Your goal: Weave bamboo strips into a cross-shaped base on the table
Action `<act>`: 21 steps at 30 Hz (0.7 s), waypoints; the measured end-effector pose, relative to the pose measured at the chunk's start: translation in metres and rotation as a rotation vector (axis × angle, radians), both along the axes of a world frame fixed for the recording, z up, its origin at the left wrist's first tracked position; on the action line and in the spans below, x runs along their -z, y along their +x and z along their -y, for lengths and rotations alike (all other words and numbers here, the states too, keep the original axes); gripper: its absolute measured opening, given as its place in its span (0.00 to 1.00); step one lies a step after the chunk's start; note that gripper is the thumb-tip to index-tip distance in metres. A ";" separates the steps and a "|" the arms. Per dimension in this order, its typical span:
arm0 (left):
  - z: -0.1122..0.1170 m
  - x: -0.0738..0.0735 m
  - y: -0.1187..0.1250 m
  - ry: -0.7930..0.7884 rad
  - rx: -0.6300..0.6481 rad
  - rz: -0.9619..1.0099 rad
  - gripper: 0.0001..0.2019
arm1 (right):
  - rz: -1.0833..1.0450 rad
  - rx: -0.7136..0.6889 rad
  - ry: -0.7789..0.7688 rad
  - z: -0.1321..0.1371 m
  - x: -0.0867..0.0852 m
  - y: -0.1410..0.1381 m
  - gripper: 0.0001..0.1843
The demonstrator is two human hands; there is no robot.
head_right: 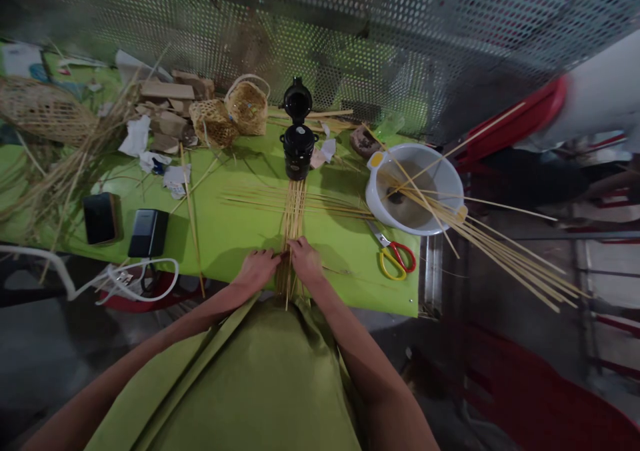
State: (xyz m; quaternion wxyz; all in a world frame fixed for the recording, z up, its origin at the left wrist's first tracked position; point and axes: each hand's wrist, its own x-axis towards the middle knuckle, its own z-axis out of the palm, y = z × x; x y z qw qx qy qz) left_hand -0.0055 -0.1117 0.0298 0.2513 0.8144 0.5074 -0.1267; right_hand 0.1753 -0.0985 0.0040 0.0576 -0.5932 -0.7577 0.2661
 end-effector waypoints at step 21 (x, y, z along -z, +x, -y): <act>0.036 0.009 0.031 -0.113 -0.191 0.002 0.18 | -0.066 0.017 -0.016 -0.002 0.005 0.005 0.20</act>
